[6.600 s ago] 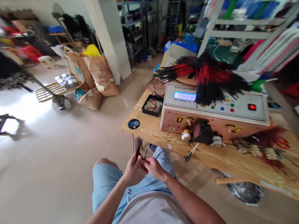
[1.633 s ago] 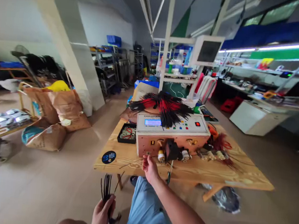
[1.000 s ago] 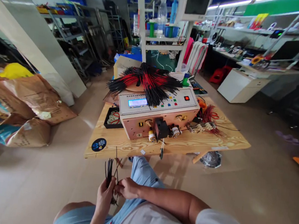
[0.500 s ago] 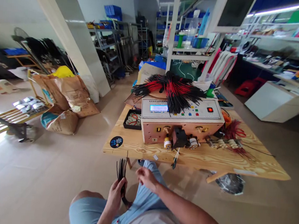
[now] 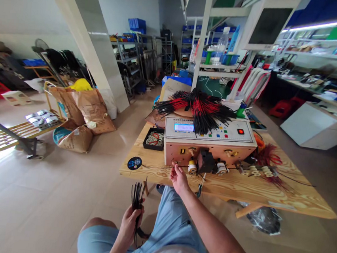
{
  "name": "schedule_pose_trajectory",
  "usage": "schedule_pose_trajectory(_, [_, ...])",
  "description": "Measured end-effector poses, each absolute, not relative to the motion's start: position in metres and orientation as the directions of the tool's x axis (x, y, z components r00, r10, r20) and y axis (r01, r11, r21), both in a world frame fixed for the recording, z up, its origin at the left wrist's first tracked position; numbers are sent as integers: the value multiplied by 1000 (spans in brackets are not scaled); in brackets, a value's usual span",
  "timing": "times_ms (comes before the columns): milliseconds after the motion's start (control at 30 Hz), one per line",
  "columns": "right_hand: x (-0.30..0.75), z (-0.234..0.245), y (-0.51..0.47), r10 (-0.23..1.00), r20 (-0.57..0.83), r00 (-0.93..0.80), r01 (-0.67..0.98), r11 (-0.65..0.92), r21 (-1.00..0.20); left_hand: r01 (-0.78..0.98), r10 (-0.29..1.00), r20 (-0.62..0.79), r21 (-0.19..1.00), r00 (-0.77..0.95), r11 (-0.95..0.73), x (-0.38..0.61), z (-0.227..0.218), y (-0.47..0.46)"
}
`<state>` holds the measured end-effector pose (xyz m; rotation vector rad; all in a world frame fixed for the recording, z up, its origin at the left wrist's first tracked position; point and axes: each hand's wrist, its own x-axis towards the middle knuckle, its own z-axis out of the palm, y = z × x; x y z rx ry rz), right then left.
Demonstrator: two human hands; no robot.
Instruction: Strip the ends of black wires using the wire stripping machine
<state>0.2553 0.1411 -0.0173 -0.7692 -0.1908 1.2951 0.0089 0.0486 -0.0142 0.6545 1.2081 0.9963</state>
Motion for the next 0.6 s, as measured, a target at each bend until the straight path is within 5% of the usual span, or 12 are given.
schedule_pose_trajectory(367, [248,-17,146,892,-283,353,-746,86,-660,-306,911,-413,866,7,395,6,-17,50])
schedule_pose_trajectory(600, [205,-47,120,927,-324,187,-544,-177,-820,-329,896,-443,851,-29,410,11,-12,54])
